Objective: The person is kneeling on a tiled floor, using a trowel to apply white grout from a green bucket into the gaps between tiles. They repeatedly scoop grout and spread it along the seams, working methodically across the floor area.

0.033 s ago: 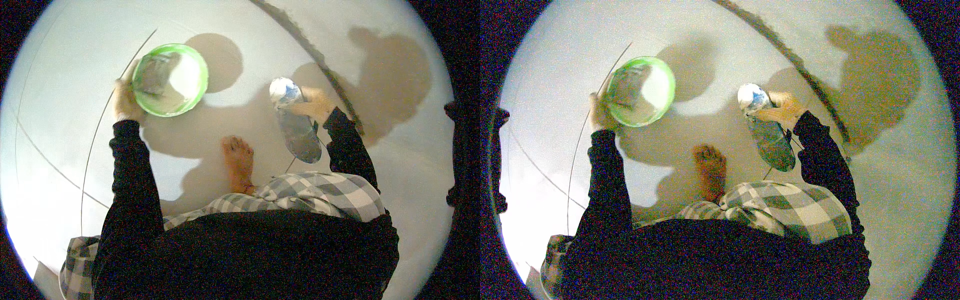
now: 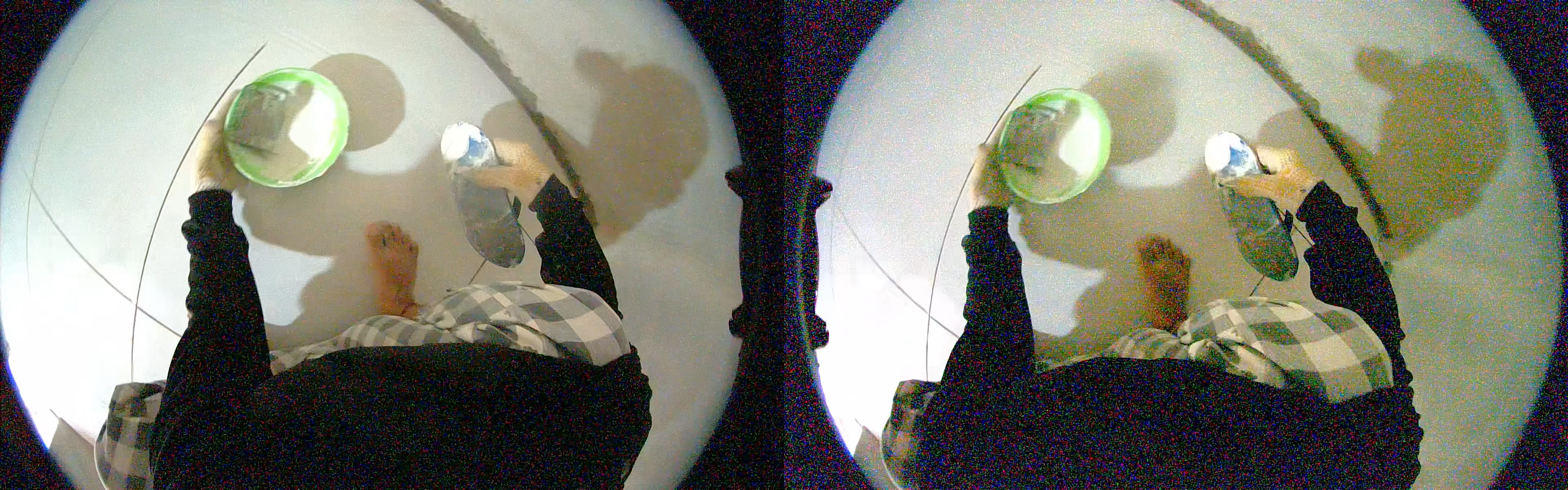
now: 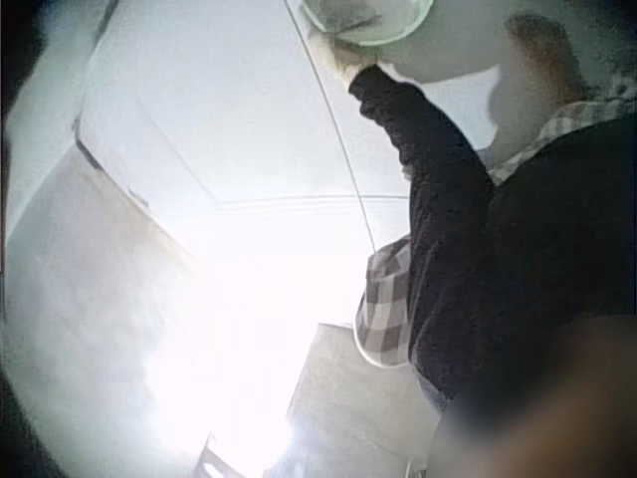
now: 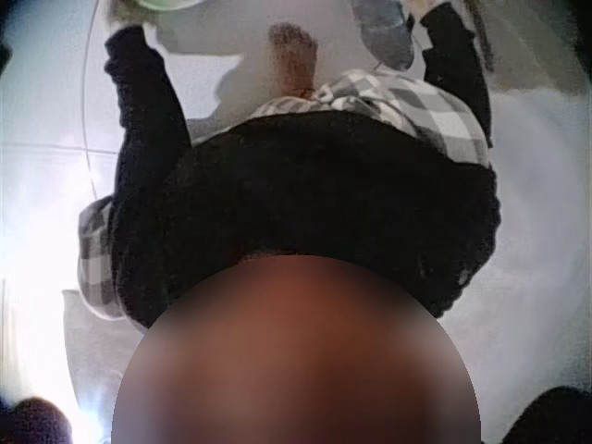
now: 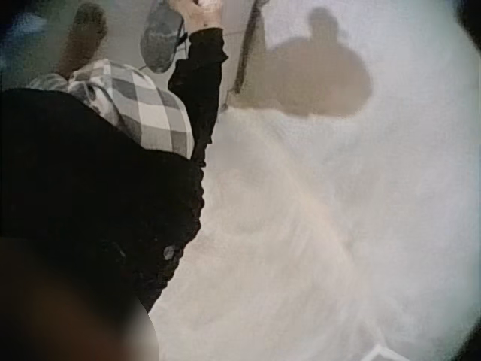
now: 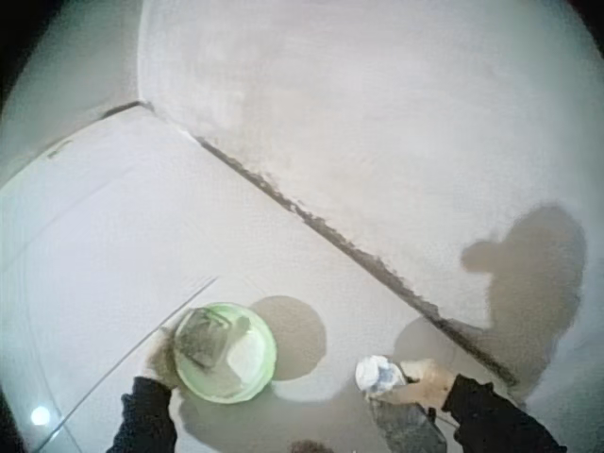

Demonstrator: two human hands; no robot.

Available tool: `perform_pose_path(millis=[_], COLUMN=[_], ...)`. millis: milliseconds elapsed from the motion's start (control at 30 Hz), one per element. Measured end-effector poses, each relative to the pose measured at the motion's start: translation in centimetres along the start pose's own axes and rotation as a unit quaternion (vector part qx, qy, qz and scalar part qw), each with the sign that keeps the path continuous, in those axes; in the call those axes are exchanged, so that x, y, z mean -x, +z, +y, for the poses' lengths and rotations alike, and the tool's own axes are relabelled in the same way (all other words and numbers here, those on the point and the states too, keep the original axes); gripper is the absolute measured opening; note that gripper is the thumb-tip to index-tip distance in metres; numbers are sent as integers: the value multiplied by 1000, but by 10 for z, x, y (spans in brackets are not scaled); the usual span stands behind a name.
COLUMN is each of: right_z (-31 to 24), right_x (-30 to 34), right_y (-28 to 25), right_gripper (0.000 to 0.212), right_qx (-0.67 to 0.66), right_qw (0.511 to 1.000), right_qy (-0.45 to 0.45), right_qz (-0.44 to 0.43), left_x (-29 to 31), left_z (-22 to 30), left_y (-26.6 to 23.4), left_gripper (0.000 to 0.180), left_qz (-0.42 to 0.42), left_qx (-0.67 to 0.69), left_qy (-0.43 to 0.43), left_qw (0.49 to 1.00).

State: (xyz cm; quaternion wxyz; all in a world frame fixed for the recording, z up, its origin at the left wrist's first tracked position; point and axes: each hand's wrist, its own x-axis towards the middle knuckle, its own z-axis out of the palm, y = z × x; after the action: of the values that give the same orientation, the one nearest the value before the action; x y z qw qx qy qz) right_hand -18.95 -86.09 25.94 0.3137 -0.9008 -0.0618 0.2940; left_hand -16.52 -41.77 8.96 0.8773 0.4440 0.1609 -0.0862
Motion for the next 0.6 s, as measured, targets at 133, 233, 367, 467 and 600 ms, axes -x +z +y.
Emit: perform_pose_path(millis=[133,233,367,467,600], right_z=[-56,-93,-114,-108,-79], right_x=[-35,-59,-71,-57,-21], right_y=[41,70,107,123,113], right_gripper=[47,49,47,49,47], right_qx=[102,371,528,541,494], right_qw=[970,845,790,784,842], right_qy=[-147,-329,-271,-266,-211], right_qz=[163,202,152,145,41], left_x=[-3,-3,1,2,-3], left_z=[6,11,14,16,14], left_y=[14,30,46,49,48], left_gripper=[60,53,48,48,45], left_qz=[-56,-14,0,-8,20], left_qx=[-134,-120,-93,-71,-49], left_qy=[24,28,34,34,23], left_qw=[989,992,995,997,998])
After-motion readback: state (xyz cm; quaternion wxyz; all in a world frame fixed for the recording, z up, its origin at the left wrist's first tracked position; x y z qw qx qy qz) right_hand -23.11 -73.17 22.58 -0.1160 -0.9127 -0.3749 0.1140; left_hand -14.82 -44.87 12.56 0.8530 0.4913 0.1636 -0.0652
